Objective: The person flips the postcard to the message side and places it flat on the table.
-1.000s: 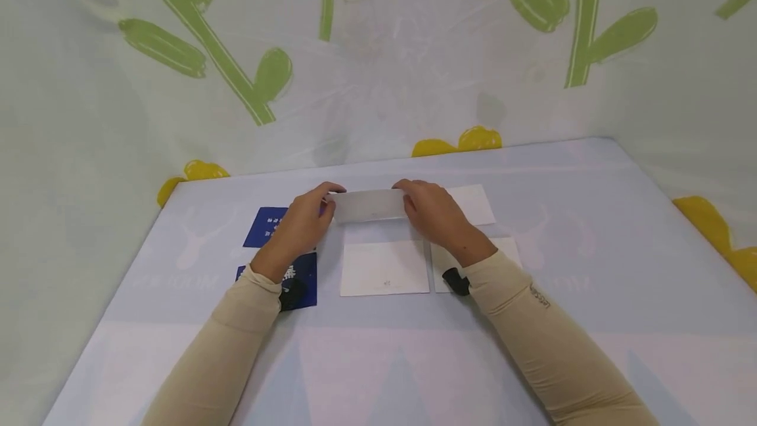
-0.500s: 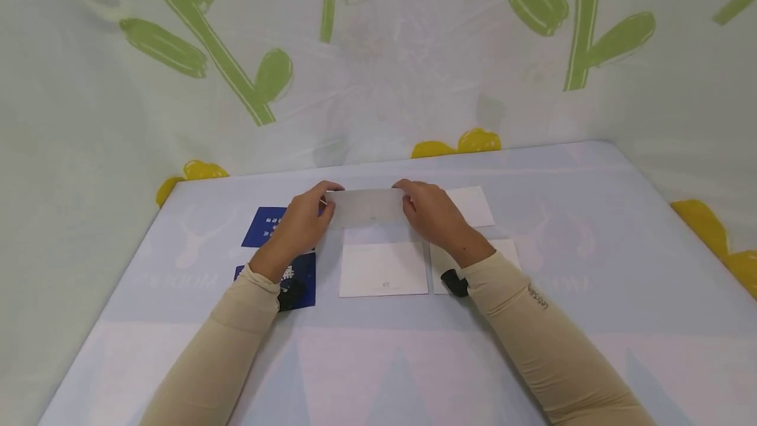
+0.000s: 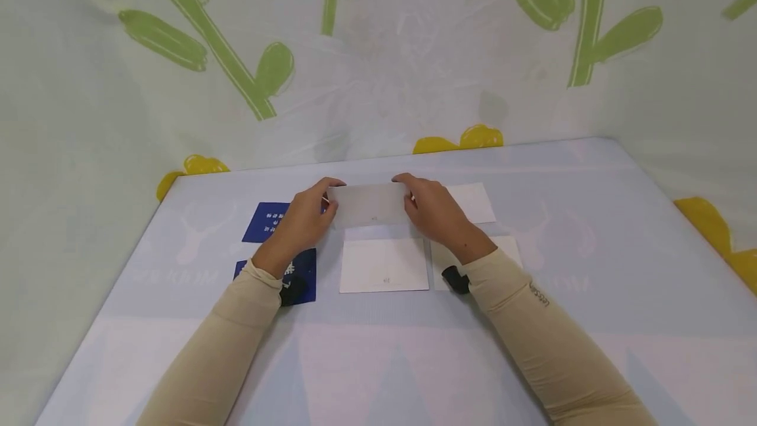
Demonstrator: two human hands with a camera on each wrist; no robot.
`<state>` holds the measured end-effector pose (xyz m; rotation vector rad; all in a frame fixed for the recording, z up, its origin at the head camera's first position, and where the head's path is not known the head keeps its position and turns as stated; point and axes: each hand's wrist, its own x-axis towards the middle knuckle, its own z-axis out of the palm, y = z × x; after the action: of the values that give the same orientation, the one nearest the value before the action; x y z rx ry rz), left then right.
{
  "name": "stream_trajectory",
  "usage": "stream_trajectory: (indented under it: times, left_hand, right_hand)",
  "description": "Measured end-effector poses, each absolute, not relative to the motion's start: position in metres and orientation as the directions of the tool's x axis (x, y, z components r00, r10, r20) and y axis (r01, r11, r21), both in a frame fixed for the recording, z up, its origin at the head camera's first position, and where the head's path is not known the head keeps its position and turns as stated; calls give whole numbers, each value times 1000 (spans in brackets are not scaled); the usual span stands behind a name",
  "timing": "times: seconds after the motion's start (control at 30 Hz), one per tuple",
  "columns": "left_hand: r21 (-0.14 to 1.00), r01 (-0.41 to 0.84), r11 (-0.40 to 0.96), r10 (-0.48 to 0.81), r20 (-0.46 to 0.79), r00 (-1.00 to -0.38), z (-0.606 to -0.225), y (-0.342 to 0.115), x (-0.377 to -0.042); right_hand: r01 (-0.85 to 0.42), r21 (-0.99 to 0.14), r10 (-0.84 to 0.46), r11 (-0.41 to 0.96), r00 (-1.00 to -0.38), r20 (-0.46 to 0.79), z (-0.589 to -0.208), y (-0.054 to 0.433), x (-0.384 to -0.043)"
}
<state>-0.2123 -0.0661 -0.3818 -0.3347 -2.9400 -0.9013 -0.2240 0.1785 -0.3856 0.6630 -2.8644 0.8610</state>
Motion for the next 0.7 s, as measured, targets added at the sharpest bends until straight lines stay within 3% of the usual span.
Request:
stream_trajectory:
  times: [0.7]
  left_hand:
    - [562,176,808,158,80,-984,-387,-64,-215]
  right_hand:
    - [-454,-470,-407,757,-890,203,-391,176,-223]
